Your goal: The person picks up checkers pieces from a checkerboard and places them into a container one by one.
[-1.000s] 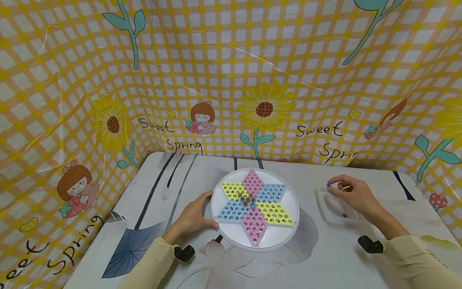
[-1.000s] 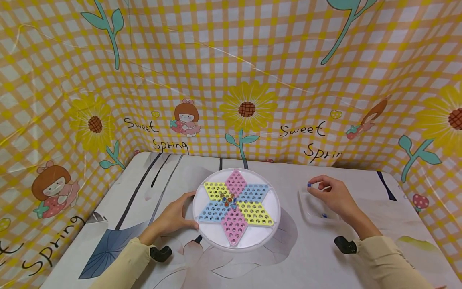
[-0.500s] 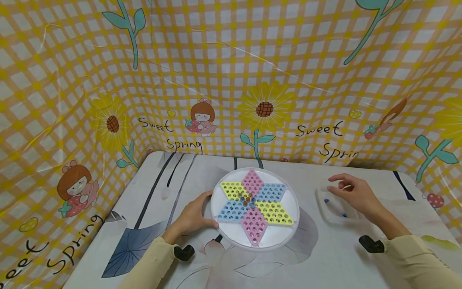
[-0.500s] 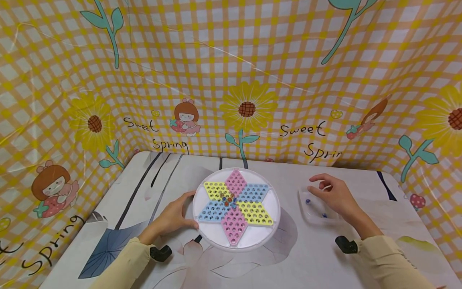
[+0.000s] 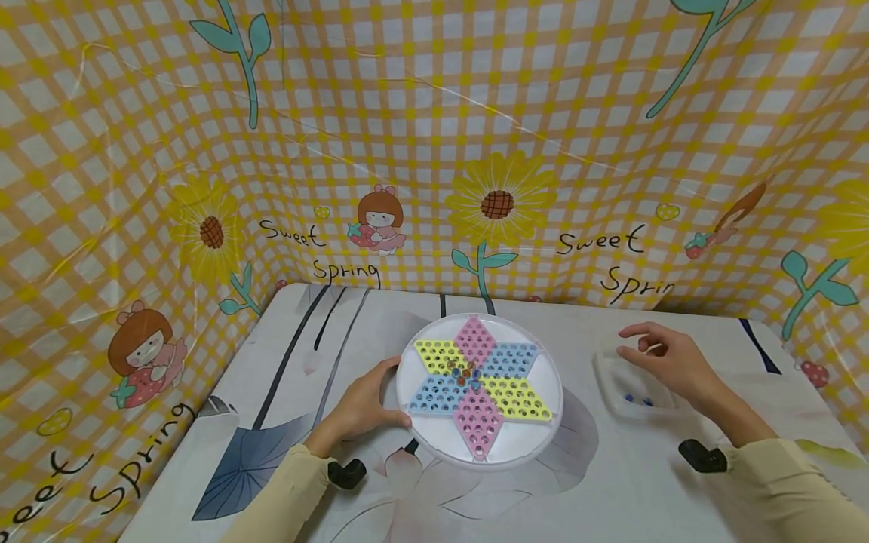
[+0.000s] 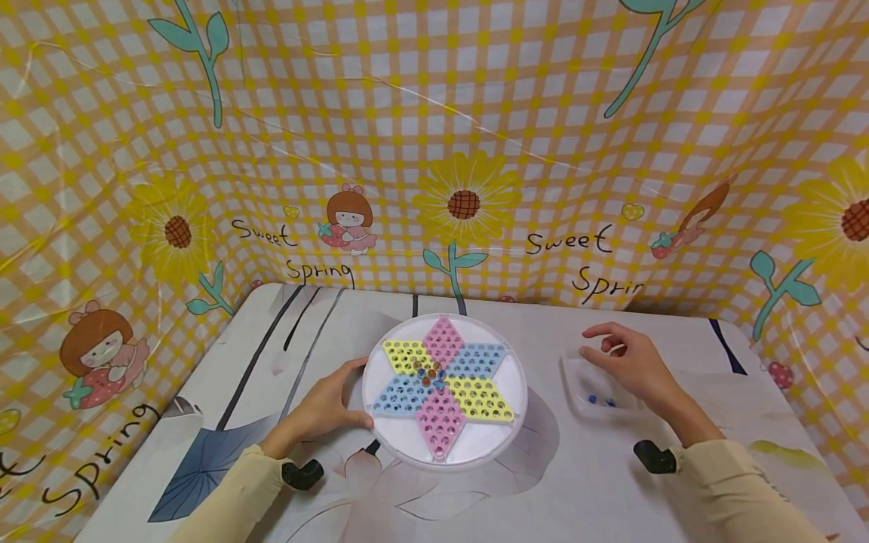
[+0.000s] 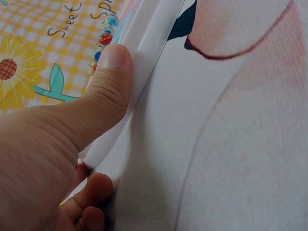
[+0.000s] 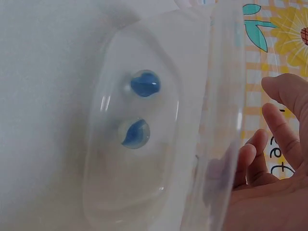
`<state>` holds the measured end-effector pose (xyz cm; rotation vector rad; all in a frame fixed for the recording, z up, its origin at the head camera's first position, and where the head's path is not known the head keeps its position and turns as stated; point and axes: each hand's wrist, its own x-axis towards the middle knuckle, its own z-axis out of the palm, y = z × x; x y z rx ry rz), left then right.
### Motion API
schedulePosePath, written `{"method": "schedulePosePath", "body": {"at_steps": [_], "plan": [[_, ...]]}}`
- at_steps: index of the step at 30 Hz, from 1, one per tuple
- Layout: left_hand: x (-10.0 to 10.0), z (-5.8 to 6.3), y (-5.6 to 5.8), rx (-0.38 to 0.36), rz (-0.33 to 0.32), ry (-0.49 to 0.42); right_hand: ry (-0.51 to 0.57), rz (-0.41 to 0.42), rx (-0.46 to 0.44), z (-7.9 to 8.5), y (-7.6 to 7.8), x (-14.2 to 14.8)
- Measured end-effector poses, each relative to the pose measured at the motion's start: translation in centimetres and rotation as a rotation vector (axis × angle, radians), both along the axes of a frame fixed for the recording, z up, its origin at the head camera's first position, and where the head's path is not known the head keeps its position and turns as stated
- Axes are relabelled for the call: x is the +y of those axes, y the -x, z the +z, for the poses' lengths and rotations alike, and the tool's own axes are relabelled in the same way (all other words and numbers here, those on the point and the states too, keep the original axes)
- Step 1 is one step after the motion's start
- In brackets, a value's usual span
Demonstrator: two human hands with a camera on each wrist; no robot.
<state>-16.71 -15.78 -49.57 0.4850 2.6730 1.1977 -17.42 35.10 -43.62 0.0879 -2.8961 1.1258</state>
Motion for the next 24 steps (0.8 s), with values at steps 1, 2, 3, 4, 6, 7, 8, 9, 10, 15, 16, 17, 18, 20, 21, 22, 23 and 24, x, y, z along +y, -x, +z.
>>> {"method": "schedulePosePath", "body": {"at_steps": [1,2,3,4,6,7,8,9,10,15,16,17,18,20,21,22,23,24], "plan": [[0.0,0.0,0.0,0.000,0.001,0.000,-0.002,0.002,0.001,0.1,0.0,0.0],[0.0,0.0,0.0,-0.001,0.001,0.001,-0.001,0.008,0.003,0.2,0.0,-0.1],[0.0,0.0,0.0,-0.001,0.002,0.003,-0.002,0.013,0.003,0.3,0.0,-0.1],[0.0,0.0,0.0,-0.003,0.002,0.005,-0.005,0.017,0.004,0.4,0.0,-0.1],[0.0,0.0,0.0,-0.004,0.004,0.006,-0.009,0.028,0.006,0.7,0.0,-0.1],[0.0,0.1,-0.1,-0.004,0.005,0.005,-0.011,0.033,0.007,0.9,0.0,-0.2],[0.0,0.1,-0.1,-0.005,0.005,0.005,-0.012,0.039,0.007,1.1,0.0,-0.2],[0.0,0.1,-0.1,-0.004,0.005,0.006,-0.015,0.044,0.005,1.3,0.1,-0.2],[0.0,0.1,-0.1,-0.003,0.005,0.007,-0.015,0.049,0.005,1.6,0.1,-0.3],[0.0,0.1,-0.1,0.004,0.003,0.011,-0.017,0.069,0.015,2.4,0.2,-0.7],[0.0,0.1,-0.1,0.004,0.002,0.012,-0.019,0.074,0.024,2.6,0.2,-0.8],[0.0,0.1,-0.1,0.004,0.002,0.011,-0.020,0.079,0.032,2.8,0.2,-1.0],[0.0,0.1,-0.1,0.003,0.003,0.010,-0.018,0.086,0.040,2.9,0.2,-1.1],[0.0,0.1,-0.1,0.003,0.002,0.009,-0.018,0.101,0.053,3.2,0.3,-1.4],[0.0,0.1,-0.1,0.004,0.002,0.009,-0.018,0.108,0.058,3.3,0.4,-1.6],[0.0,0.0,-0.1,0.004,0.001,0.008,-0.018,0.111,0.059,3.4,0.4,-1.7],[0.0,0.0,-0.1,0.004,0.001,0.007,-0.017,0.115,0.057,3.5,0.5,-1.9],[0.0,0.0,-0.1,0.005,0.001,0.006,-0.014,0.120,0.053,3.6,0.5,-2.0]]}}
